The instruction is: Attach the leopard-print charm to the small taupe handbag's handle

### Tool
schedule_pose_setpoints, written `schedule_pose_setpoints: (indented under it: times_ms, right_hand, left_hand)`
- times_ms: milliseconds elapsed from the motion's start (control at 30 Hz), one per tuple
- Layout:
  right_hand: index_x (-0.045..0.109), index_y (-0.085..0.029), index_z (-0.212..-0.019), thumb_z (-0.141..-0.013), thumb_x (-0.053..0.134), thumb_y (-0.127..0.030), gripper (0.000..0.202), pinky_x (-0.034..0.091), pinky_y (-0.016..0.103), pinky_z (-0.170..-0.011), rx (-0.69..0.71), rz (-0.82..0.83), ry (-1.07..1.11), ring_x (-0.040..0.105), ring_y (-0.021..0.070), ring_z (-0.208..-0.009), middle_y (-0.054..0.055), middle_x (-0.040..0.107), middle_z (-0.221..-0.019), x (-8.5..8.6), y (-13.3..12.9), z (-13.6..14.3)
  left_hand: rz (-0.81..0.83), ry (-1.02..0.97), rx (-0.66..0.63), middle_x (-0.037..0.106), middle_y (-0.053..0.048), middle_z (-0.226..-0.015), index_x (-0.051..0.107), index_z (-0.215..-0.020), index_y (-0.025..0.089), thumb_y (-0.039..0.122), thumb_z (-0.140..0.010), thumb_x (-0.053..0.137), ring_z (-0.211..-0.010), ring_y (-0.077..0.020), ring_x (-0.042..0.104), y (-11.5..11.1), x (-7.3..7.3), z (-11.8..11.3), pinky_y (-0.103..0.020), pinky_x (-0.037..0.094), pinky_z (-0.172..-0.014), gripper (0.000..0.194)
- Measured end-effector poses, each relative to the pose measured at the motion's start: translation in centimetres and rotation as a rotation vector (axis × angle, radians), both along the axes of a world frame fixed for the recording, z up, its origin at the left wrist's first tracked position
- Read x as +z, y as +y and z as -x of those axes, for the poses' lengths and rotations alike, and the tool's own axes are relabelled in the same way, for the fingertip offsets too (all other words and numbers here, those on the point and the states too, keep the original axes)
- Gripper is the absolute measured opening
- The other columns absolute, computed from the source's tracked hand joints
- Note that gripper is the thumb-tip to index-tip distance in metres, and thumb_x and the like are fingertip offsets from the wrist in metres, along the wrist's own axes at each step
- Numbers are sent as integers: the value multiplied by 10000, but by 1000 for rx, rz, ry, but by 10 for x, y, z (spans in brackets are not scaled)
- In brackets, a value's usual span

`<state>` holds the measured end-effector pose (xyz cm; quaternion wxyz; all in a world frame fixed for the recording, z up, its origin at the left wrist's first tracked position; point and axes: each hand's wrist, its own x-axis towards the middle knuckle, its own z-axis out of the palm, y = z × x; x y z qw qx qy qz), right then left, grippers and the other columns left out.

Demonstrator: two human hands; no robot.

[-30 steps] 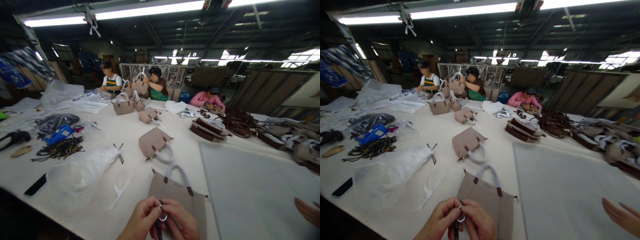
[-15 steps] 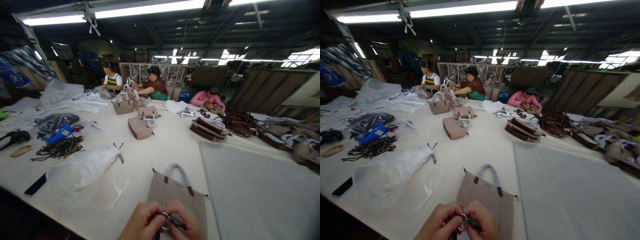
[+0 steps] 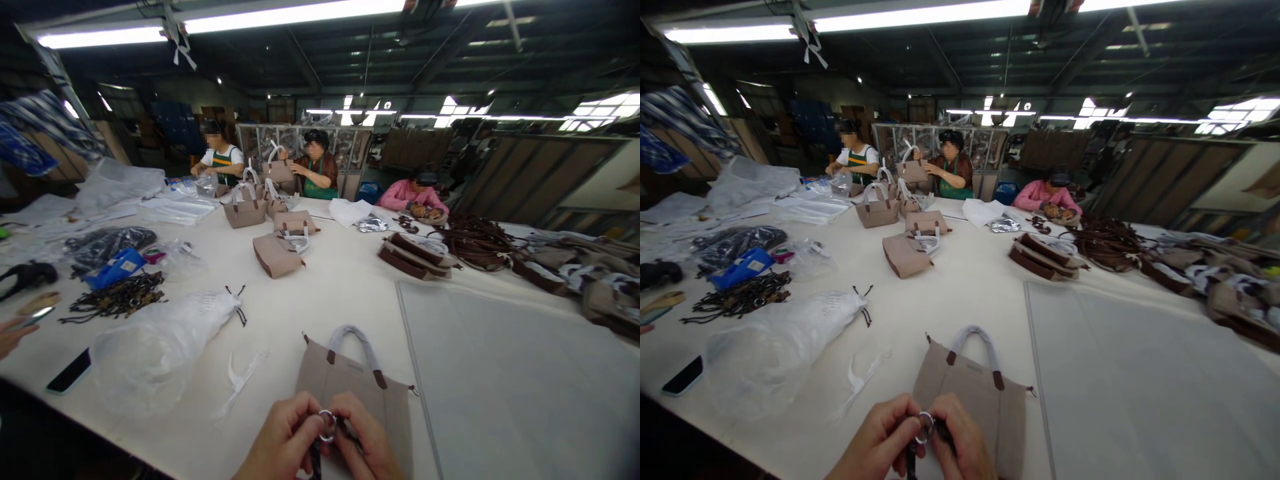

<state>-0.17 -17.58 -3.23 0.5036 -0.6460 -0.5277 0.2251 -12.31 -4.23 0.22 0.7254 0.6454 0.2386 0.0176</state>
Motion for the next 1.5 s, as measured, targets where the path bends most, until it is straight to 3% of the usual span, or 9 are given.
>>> schedule_pose_setpoints:
  times_ms: [133, 333, 533, 633, 833, 933, 1133, 1300, 1500]
  right_hand:
    - [565, -238, -923, -975, 390, -340, 210, 460, 235, -682, -11, 3, 2, 584, 140, -753, 9, 600, -827, 3, 2, 1]
    - [603, -226, -838, -961, 400, -375, 281, 447, 230, -655, -50, 120, 6, 616, 141, -711, 5, 643, -761, 8, 0, 3]
    - [561, -217, -724, -908, 457, -294, 225, 395, 246, -580, -183, 279, -177, 587, 145, -627, -12, 615, -652, 9, 2, 2]
    - [586, -217, -743, -914, 490, -342, 233, 426, 240, -598, -182, 282, -154, 608, 147, -637, -8, 644, -672, 6, 1, 2]
    - [641, -256, -1006, -929, 511, -359, 183, 567, 226, -702, -284, 102, -139, 713, 164, -774, 10, 754, -867, -1, -3, -1]
    - [653, -283, -1093, -899, 573, -328, 215, 582, 338, -905, -392, -45, -335, 713, 224, -993, 33, 763, -1057, -2, -5, -4]
    - [635, -280, -1149, -833, 676, -337, 324, 460, 526, -1044, -284, -49, -300, 600, 306, -1196, 57, 725, -1178, -6, -6, -2]
    - [666, -309, -1081, -866, 637, -333, 218, 521, 356, -1001, -272, 5, -95, 618, 247, -1178, 5, 764, -1086, -22, -9, 0]
    - [698, -312, -1001, -856, 639, -349, 161, 568, 200, -775, -318, -9, 73, 730, 153, -831, -23, 777, -913, -22, -10, 3]
  left_hand:
    - [-31, -51, -3, 600, 8, -682, 503, -956, 189, 569, -870, 510, -489, -87, 464, 0, -2, 2, -194, 356, -466, 389]
    - [-515, -145, -126, 611, 5, -683, 591, -845, 216, 202, -743, 698, -599, -142, 518, 1, -3, 5, -244, 358, -571, 149]
    - [-851, -293, -145, 659, -106, -785, 696, -864, 205, 235, -871, 549, -729, -213, 573, 0, -1, 2, -301, 397, -661, 150]
    - [-628, -259, 0, 601, -81, -740, 652, -740, 194, 310, -894, 516, -707, -193, 559, -1, -4, -2, -289, 425, -642, 235]
    - [326, -48, 249, 489, 58, -476, 512, -702, 193, 552, -664, 755, -398, -76, 363, -6, -31, -11, -192, 312, -372, 435]
    - [424, -65, 308, 524, 58, -472, 515, -697, 180, 510, -638, 807, -386, -55, 379, -8, -35, -12, -164, 306, -363, 445]
    - [511, -86, 332, 555, 47, -469, 520, -669, 169, 498, -566, 865, -369, -53, 432, -11, -29, -16, -154, 324, -345, 488]
    - [610, -79, 314, 542, 54, -441, 493, -642, 174, 506, -521, 890, -359, -50, 445, -15, -35, -19, -142, 327, -343, 531]
    - [656, -103, 300, 544, 53, -435, 473, -635, 178, 519, -514, 889, -338, -49, 434, -19, -64, -22, -136, 323, -318, 552]
